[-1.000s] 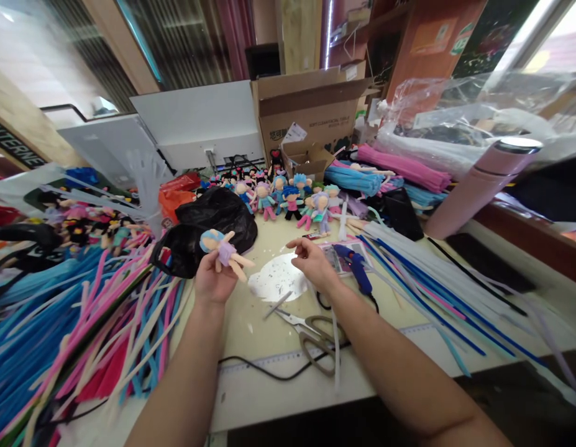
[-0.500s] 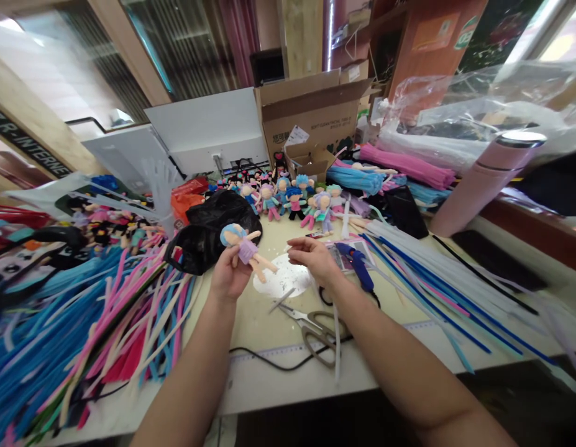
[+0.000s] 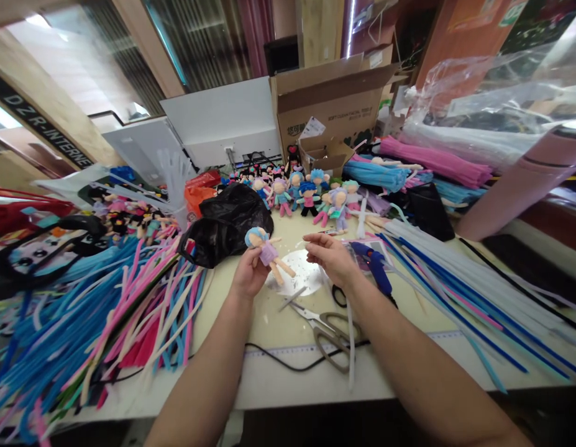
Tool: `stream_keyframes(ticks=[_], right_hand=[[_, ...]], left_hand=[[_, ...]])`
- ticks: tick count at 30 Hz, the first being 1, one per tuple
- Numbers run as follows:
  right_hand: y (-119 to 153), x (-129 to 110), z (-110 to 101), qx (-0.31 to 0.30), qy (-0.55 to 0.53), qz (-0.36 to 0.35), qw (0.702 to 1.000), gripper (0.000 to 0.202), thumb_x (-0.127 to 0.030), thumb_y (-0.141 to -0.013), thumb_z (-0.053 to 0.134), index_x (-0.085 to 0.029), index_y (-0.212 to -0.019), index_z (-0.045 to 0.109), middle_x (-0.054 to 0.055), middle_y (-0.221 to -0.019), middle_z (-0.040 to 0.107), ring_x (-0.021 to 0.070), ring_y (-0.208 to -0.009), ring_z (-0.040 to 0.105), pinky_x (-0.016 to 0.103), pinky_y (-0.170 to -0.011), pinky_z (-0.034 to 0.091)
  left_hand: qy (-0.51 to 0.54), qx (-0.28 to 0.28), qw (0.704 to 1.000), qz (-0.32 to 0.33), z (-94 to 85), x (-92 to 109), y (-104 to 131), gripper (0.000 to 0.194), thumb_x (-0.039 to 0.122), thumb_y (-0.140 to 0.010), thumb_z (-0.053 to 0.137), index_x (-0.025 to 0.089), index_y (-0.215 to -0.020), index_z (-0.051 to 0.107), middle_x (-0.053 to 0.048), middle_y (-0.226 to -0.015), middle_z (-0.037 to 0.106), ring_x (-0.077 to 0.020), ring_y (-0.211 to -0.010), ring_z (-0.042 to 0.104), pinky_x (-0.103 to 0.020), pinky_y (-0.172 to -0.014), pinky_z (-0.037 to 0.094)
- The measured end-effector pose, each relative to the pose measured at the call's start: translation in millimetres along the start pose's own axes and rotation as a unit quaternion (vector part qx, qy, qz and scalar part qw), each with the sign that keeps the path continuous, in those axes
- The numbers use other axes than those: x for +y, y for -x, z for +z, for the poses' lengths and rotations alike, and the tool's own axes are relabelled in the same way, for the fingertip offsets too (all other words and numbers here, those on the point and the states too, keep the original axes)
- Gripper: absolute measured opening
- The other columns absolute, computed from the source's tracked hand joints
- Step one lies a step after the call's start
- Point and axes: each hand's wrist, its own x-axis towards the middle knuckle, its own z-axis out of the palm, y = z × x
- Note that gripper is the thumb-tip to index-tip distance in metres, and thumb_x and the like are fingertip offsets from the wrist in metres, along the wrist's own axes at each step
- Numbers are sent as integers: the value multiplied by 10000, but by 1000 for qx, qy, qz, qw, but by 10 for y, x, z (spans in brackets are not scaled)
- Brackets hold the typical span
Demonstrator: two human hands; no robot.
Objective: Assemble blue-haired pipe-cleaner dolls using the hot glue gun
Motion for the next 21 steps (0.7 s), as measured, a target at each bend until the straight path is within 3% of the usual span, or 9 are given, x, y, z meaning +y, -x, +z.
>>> stream_keyframes(ticks=[3,12,21], right_hand=[[-2,21,-1,-23,13,-18,999,380,-273,-517,822,-189,-858,675,-75,-601,525,79,-575,504,261,-611,456],[15,13,26,-34,-6,4,999,409,-253,-500,824,-201,-883,691,-41,-707,616,102,-639,586,324,-714,512],[37,22,44,-30,26,4,999,322,-189,-591,674,-213,-911,688,-18,-814,642,92,-622,614,320,-712,536]], left_hand=[[-4,-2,1000,-4,3,1,4,182,137,-694,598,146,-871,641,0,-747,672,-102,-606,587,-230,-598,455],[-1,-3,1000,-5,3,9,13,161,137,-695,598,145,-848,647,-5,-739,669,-111,-621,580,-239,-604,441],[6,6,1000,1,33,39,41,171,133,-708,578,147,-865,644,-12,-782,677,-104,-611,574,-232,-594,433]])
